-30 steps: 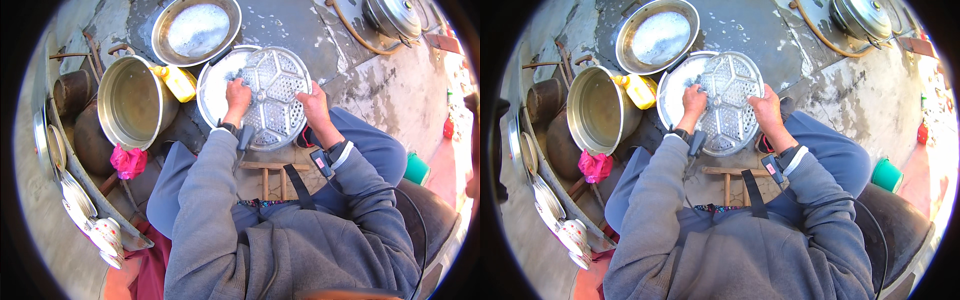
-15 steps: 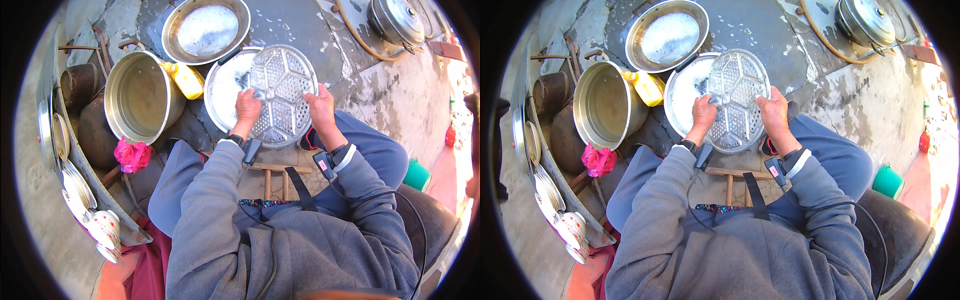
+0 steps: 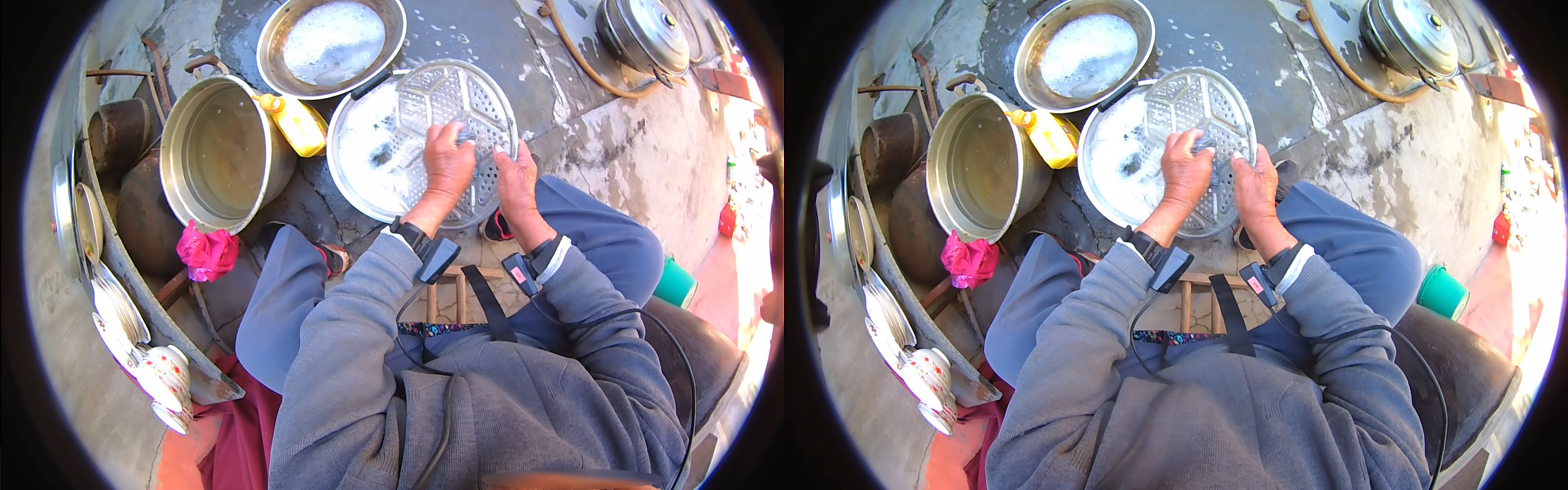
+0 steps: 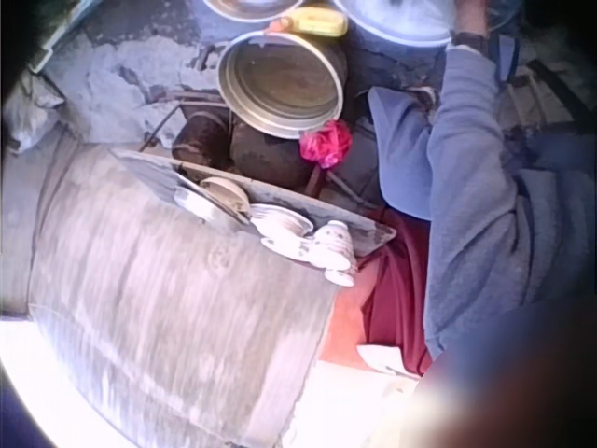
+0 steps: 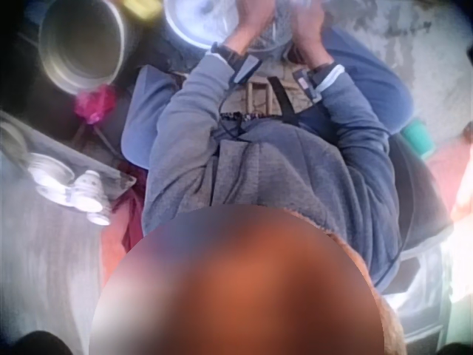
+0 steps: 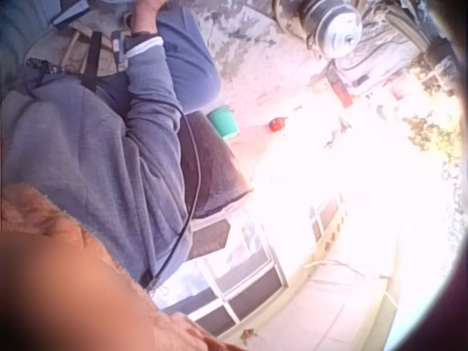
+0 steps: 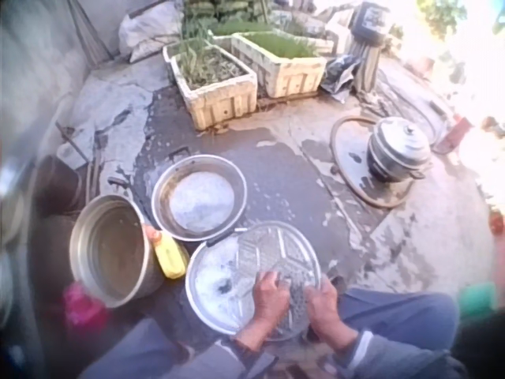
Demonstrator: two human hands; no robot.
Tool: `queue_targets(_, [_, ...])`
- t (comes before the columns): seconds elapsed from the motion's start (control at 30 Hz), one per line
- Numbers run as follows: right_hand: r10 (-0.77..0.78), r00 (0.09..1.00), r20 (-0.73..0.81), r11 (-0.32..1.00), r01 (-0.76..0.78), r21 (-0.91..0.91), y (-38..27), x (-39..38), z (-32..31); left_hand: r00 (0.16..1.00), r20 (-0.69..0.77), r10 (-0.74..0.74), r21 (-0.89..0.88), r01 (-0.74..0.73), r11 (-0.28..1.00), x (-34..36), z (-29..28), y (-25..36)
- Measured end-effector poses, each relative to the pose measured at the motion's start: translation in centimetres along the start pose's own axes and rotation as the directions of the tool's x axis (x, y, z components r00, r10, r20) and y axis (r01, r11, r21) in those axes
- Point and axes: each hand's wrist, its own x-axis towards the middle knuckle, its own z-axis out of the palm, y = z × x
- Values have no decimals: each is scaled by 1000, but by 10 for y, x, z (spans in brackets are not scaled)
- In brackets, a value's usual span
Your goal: The person scrubs a round metal steamer tray with a steel wool pad, repeatedly flipping it to clean both sides. The tray is held over a basin of soapy water, and the person works methodically across the perforated surface.
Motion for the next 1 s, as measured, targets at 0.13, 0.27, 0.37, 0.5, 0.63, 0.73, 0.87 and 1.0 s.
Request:
queue_targets(0.13, [40,999,-12,999,-40,-11,1,-5,-5,989,79,124,39,-127,991,-1,-1,14])
queue_targets(0.27, [165,986,1,985,-165,-50,-5,4,-11,993,42,-112,253,98,962,16,-28,-57])
queue_targets(0.37, [260,962,88,965,-255,-59,-18,23,-12,962,65,-263,504,196,841,21,-54,-110])
queue_targets(0.5, [342,932,120,938,-330,-110,-34,56,-6,897,228,-379,698,121,706,18,-88,-151])
queue_targets(0.63, [380,919,104,921,-366,-133,-38,66,-1,896,62,-440,638,304,708,17,-95,-161])
queue_targets(0.73, [331,940,86,938,-318,-139,-37,57,-1,906,9,-423,474,369,800,21,-66,-136])
queue_targets(0.87, [232,972,-32,937,-232,-261,-31,33,-6,990,-1,-143,214,140,967,11,-6,-59])
queue_targets(1.0, [207,976,-71,972,-213,-101,-20,14,-12,994,25,104,27,-105,994,-3,10,-15])
